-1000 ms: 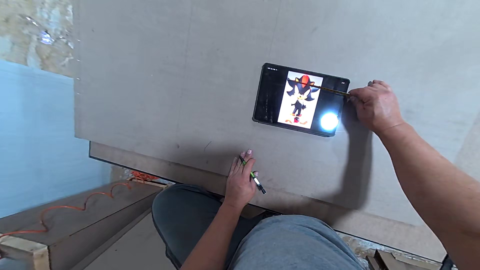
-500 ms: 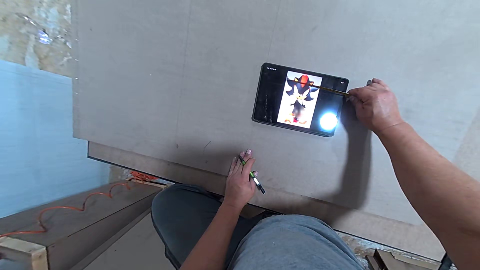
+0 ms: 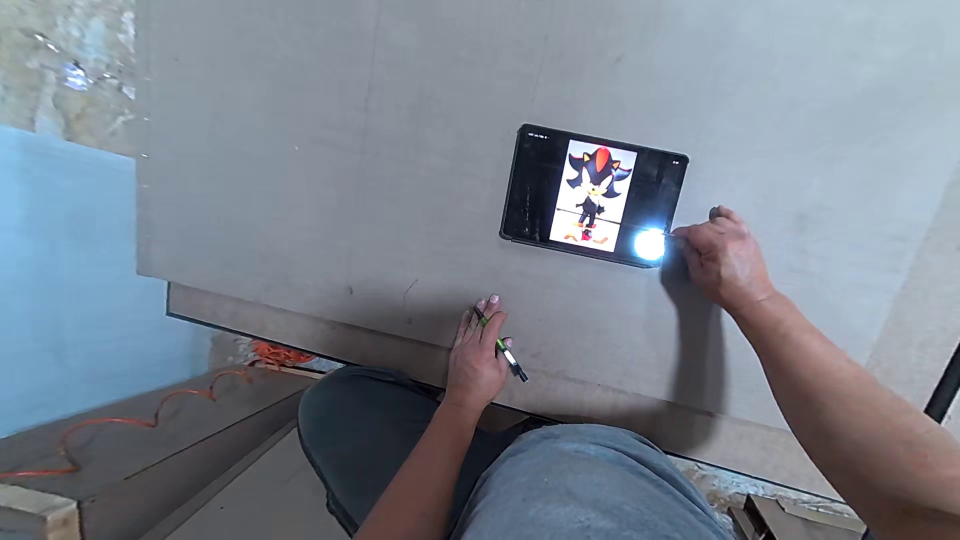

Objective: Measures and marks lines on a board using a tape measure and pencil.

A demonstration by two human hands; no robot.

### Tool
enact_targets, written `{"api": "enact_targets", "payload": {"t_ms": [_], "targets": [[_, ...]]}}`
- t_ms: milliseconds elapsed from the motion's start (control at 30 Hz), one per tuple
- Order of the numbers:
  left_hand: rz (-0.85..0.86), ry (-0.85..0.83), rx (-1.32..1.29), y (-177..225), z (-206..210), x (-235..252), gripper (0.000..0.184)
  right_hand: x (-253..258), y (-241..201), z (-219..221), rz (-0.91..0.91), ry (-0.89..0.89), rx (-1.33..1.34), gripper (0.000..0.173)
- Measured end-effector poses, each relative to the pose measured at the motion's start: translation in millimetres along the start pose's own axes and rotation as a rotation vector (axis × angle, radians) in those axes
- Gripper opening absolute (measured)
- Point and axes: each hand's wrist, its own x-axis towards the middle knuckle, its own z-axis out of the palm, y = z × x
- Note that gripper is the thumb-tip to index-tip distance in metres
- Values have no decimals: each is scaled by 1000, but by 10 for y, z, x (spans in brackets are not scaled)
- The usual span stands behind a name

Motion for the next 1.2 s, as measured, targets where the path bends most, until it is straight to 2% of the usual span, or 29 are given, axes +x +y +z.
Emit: {"api": "enact_targets", "payload": {"t_ms": [200, 1000, 1200], "targets": [[7, -23, 10, 3, -20, 11, 43, -184, -132, 47, 3, -3, -2, 30], [17, -50, 19, -8, -61, 22, 43, -180, -131, 52, -10, -12, -17, 30], [-28, -101, 6, 40, -116, 46, 44, -215, -171, -5, 16, -15, -18, 31]]}}
